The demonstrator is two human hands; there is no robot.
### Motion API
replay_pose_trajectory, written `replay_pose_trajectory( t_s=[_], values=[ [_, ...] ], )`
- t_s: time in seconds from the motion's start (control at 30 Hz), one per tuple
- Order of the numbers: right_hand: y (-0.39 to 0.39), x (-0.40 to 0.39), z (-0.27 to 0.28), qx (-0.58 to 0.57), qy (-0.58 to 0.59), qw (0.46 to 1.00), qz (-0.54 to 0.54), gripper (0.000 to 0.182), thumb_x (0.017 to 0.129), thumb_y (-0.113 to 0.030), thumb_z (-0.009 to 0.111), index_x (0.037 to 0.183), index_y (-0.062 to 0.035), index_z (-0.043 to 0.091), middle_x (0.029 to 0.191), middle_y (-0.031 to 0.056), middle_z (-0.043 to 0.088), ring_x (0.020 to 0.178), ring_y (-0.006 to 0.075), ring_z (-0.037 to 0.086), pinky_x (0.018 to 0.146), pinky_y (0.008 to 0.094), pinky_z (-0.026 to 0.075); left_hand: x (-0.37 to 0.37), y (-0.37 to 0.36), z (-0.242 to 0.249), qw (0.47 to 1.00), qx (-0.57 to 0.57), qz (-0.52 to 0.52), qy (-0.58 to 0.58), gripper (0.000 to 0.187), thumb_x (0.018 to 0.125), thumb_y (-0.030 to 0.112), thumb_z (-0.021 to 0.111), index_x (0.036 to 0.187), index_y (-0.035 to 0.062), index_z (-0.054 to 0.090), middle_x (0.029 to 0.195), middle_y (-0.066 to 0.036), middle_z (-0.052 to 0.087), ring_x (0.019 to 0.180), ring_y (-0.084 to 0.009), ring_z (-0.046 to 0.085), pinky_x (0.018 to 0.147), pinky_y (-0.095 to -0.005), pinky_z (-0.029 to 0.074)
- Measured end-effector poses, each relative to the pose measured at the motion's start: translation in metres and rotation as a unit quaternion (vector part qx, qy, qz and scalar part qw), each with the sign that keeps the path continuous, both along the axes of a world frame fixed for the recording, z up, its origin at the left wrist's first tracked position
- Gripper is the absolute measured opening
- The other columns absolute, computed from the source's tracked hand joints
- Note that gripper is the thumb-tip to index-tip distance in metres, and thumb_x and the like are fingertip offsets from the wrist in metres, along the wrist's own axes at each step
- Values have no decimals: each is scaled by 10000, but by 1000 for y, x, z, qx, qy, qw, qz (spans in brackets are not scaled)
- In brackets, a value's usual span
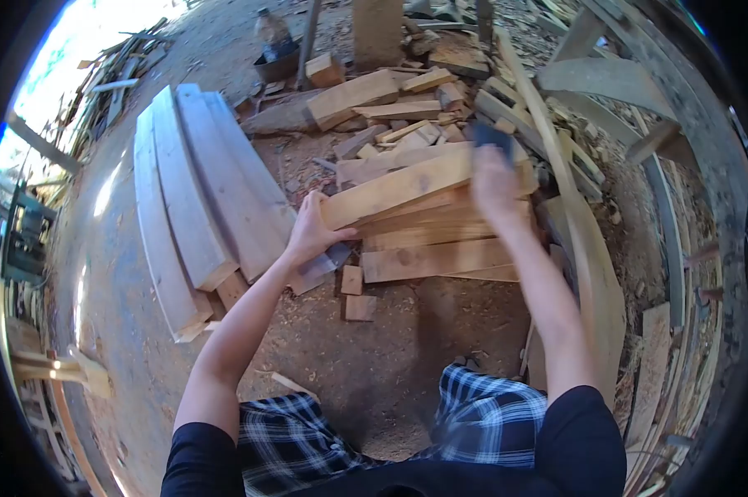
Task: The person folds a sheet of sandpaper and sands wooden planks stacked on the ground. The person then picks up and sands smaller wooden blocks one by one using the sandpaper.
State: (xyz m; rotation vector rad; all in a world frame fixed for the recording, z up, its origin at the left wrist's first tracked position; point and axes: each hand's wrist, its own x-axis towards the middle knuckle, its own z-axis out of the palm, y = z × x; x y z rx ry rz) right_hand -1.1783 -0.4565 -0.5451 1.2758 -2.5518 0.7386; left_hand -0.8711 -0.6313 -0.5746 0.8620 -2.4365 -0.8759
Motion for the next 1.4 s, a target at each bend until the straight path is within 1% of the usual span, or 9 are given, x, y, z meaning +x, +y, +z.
replay_pose_trajectory(
  t_s=[0.07, 0.23, 0.47, 0.57, 0.6, 0.67, 0.77, 1.2, 1.4],
  values=[
    [-22, 51, -32, -127, 186, 954, 198, 250, 814, -67, 492, 1004, 44, 613, 994, 217, 651, 931, 369, 630, 870, 432, 507, 1, 0, 4, 999, -31, -14, -38, 764, 622, 394, 867, 1130, -1, 456, 1097, -169, 497, 1054, -329, 507, 910, -399, 431],
    [-18, 116, -26, -140, 178, 899, 376, 293, 815, -65, 495, 1060, 35, 622, 1088, 217, 644, 1044, 342, 618, 929, 419, 499, 4, 13, 7, 991, -126, 1, -48, 788, 683, 385, 825, 1276, 41, 436, 1174, -179, 482, 1124, -382, 492, 954, -435, 430],
    [33, -51, 24, 54, -63, 995, -55, 333, 990, -185, 416, 1219, 18, 549, 1188, 233, 613, 1096, 395, 582, 935, 443, 466, 2, 27, 55, 976, -155, -97, -122, 735, 755, 432, 759, 1300, 32, 472, 1151, -166, 526, 1063, -364, 560, 910, -424, 474],
    [49, -70, 3, -93, 11, 995, -21, 385, 1014, -241, 413, 1281, 17, 515, 1211, 228, 605, 1111, 391, 575, 938, 440, 460, 3, 32, 56, 979, -61, -156, -116, 636, 822, 449, 703, 1257, 19, 529, 1100, -150, 587, 1013, -326, 605, 875, -402, 494],
    [50, -64, 5, -108, -4, 994, -9, 402, 1016, -239, 413, 1316, 16, 496, 1256, 223, 584, 1166, 379, 548, 979, 426, 440, 4, 28, 45, 961, 199, -167, -93, 611, 849, 465, 672, 1249, 20, 547, 1067, -145, 609, 955, -307, 625, 856, -401, 515],
    [43, -52, 8, -134, 6, 991, 13, 394, 1017, -230, 412, 1310, 17, 504, 1284, 218, 567, 1200, 365, 527, 1003, 416, 425, 4, 32, 27, 806, 576, -138, -3, 580, 940, 496, 528, 1255, 8, 541, 1029, -139, 642, 854, -259, 660, 833, -424, 555],
    [19, -41, 12, -135, 29, 989, 58, 385, 1013, -211, 420, 1308, 22, 507, 1354, 201, 521, 1279, 334, 471, 1057, 399, 388, 4, 51, 29, 688, 718, -57, 94, 602, 972, 506, 420, 1267, -11, 515, 965, -170, 646, 811, -283, 669, 848, -459, 551],
    [-6, 142, -15, -75, 106, 884, 449, 409, 823, -118, 527, 1189, 55, 587, 1225, 226, 607, 1133, 339, 604, 1011, 413, 464, 8, 32, -9, 575, 811, 7, 106, 619, 969, 595, 324, 1242, 85, 546, 1003, -113, 649, 758, -272, 645, 879, -487, 528],
    [-35, 6, -31, -39, 136, 970, 198, 405, 886, -67, 467, 1264, 59, 540, 1314, 230, 548, 1243, 368, 506, 1083, 414, 388, 8, 34, -4, 593, 798, -22, 107, 712, 960, 654, 270, 1260, 55, 510, 893, -173, 632, 661, -253, 604, 864, -505, 537]
  ],
)
